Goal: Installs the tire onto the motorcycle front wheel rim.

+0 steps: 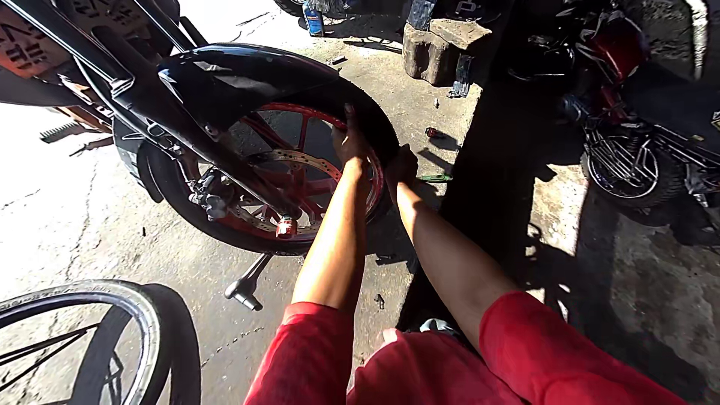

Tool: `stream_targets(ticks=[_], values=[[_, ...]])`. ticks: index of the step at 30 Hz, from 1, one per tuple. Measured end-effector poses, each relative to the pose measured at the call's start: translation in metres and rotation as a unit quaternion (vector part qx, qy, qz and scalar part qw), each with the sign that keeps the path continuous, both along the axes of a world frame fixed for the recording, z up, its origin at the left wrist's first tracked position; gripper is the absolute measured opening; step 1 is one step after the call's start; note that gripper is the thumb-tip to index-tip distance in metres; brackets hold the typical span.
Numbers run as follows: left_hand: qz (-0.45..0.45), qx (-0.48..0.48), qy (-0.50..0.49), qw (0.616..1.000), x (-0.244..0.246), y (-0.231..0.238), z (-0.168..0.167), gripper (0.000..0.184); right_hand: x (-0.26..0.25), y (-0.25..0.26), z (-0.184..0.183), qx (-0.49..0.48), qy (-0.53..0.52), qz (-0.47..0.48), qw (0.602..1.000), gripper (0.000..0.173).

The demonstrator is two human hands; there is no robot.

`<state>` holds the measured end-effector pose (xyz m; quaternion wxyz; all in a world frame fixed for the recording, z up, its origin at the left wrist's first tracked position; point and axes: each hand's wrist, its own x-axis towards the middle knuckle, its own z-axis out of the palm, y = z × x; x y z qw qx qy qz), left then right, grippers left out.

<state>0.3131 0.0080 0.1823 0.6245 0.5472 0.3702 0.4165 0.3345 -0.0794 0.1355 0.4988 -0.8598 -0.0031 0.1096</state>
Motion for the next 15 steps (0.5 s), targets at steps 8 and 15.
stream_targets(ticks=[8,15], values=[[-0.007,-0.039,-0.024,0.999,-0.001,0.002,0.007,0.049,0.024,0.014,-0.016,0.010,-0.061,0.028,0.998,0.056],[0.027,-0.031,-0.033,0.999,-0.006,0.003,0.015,0.054,-0.019,-0.018,-0.046,0.029,-0.009,0.005,1.000,0.050]])
